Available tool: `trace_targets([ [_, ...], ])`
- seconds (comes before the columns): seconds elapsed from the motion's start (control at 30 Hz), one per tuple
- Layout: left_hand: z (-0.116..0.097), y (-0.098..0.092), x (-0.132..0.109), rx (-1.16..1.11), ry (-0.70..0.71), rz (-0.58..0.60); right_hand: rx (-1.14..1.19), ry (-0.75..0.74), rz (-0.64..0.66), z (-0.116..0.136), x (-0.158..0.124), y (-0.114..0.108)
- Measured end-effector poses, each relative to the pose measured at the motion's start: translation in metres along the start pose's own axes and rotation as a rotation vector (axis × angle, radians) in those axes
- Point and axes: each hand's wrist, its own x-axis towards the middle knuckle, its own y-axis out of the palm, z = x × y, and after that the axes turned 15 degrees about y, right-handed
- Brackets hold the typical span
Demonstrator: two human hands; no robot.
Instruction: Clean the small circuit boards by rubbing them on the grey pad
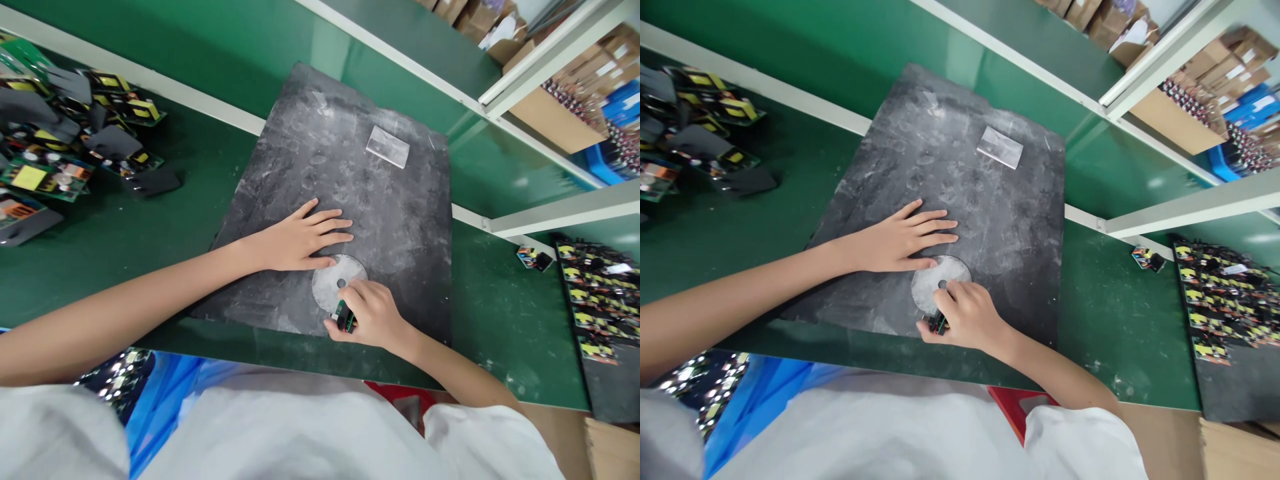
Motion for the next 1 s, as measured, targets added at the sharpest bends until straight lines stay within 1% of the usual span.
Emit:
trace_targets([
  [0.57,0.0002,0.002,-0.0006,-0.019,-0.009,-0.01,-0.007,-0.013,-0.001,-0.0005,-0.0003,-0.0005],
  [1.0,0.0006,0.0033,-0.0006,-0.057,-0.006,-0.054,0.004,-0.024,0.009,-0.002,0.0,-0.0015],
])
